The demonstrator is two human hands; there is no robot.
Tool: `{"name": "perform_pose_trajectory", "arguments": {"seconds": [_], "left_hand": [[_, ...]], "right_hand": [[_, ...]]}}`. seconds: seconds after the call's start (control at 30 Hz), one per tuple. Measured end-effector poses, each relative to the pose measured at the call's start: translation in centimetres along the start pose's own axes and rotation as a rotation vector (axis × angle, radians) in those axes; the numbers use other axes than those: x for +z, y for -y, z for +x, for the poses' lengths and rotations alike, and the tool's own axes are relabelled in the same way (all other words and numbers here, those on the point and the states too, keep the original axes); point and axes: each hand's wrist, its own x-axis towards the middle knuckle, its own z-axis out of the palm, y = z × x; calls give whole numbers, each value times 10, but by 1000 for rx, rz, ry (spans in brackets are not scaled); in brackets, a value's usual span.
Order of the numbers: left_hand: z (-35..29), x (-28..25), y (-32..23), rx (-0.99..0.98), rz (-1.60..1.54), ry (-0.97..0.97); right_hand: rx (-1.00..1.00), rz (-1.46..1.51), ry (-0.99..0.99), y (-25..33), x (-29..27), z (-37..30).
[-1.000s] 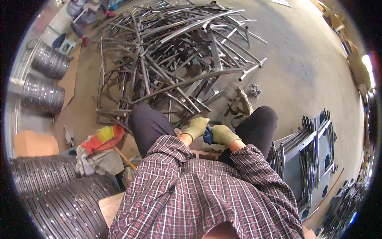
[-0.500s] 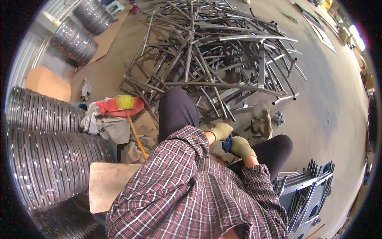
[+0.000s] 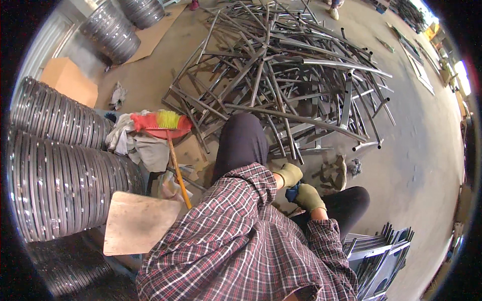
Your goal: Wiping and cleaning various metal pipe segments and T-joints using a cloth and steel wool while sitting on the floor.
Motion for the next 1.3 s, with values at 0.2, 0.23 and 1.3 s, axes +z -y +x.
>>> {"name": "perform_pose_trajectory", "arguments": {"seconds": [0.2, 0.23, 1.3], "left_hand": [[8, -9, -6, -27, 117, 83], [7, -12, -8, -26, 140, 77], [-46, -66, 386, -847, -750, -1123]], "right_hand": [[-15, -46, -17, 7, -6, -1], [0, -15, -8, 14, -14, -6], [-68, 71, 37, 9, -5, 4]]}}
